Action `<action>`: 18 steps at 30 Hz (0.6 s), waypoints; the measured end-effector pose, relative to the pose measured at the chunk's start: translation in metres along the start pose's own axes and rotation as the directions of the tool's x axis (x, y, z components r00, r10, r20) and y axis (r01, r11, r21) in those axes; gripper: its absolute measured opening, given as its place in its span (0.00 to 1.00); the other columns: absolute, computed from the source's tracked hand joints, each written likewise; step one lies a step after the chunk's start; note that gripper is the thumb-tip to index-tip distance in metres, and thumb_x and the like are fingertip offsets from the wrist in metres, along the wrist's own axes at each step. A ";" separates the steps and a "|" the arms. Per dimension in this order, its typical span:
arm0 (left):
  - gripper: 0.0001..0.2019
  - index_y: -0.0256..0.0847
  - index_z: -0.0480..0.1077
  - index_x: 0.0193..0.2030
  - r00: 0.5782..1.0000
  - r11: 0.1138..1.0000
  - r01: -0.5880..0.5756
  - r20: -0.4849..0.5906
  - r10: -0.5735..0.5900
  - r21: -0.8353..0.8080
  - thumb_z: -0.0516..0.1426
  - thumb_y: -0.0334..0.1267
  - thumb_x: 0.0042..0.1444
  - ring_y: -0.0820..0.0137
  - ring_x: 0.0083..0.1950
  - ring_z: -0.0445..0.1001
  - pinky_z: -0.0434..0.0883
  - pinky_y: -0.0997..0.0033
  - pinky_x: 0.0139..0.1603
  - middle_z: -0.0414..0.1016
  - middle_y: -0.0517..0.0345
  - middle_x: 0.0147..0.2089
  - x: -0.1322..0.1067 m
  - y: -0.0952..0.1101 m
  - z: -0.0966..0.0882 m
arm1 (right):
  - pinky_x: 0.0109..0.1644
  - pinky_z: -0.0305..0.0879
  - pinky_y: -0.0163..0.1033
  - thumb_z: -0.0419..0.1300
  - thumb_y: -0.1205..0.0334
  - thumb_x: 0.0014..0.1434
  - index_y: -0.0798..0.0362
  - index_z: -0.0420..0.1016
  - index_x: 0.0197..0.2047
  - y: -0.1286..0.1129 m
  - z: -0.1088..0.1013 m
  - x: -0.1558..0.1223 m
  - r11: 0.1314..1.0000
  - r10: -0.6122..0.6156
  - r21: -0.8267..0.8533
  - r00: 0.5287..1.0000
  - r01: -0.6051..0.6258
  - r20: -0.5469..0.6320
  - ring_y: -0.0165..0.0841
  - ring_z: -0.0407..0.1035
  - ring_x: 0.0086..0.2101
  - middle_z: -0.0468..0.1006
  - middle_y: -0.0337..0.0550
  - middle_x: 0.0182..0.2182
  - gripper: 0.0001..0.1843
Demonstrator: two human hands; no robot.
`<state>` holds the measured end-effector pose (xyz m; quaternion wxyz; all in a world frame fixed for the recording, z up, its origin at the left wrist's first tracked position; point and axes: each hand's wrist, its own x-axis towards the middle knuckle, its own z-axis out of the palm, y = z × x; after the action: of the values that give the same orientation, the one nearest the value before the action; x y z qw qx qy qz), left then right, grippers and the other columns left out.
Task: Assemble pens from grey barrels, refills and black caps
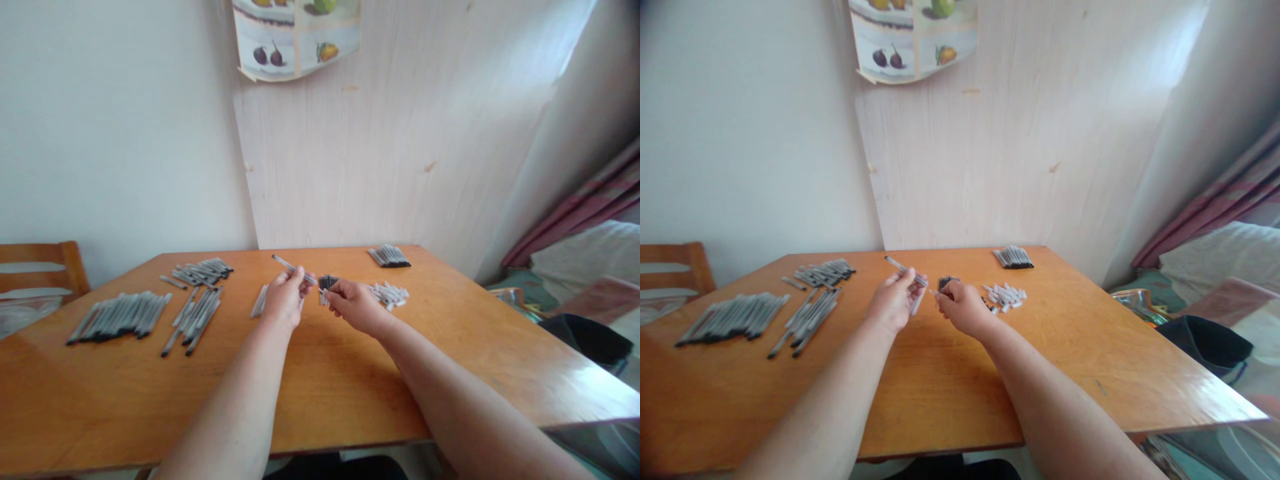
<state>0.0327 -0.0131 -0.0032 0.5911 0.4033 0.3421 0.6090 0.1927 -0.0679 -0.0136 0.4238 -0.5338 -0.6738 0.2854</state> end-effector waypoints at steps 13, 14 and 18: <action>0.14 0.38 0.67 0.35 0.978 0.948 -0.097 -0.149 0.148 0.304 0.59 0.48 0.50 0.72 0.32 0.74 0.63 0.77 0.26 0.77 0.52 0.35 0.008 0.003 -0.012 | 0.33 0.58 0.36 0.51 0.48 0.57 0.54 0.78 0.38 0.043 -0.080 0.020 0.881 -0.007 -0.391 0.820 -0.266 -0.573 0.34 0.68 0.30 0.76 0.44 0.28 0.21; 0.14 0.38 0.68 0.35 0.976 0.935 -0.098 -0.150 0.157 0.340 0.58 0.48 0.51 0.72 0.32 0.73 0.63 0.77 0.26 0.77 0.52 0.35 0.007 0.003 -0.012 | 0.34 0.59 0.37 0.50 0.48 0.57 0.53 0.78 0.39 0.047 -0.087 0.020 0.844 0.033 -0.413 0.801 -0.343 -0.598 0.35 0.68 0.31 0.77 0.45 0.29 0.22; 0.12 0.38 0.69 0.34 0.969 0.887 -0.142 -0.123 0.216 0.439 0.57 0.47 0.53 0.72 0.32 0.72 0.64 0.76 0.28 0.77 0.53 0.35 0.009 -0.003 -0.014 | 0.37 0.61 0.40 0.48 0.48 0.59 0.49 0.79 0.42 0.063 -0.099 0.017 0.676 0.142 -0.537 0.805 -0.504 -0.576 0.40 0.70 0.37 0.77 0.50 0.36 0.23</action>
<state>0.0221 -0.0032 -0.0115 0.3985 0.4999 0.4769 0.6032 0.3084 -0.0413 -0.0149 0.2996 -0.8174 -0.4897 -0.0473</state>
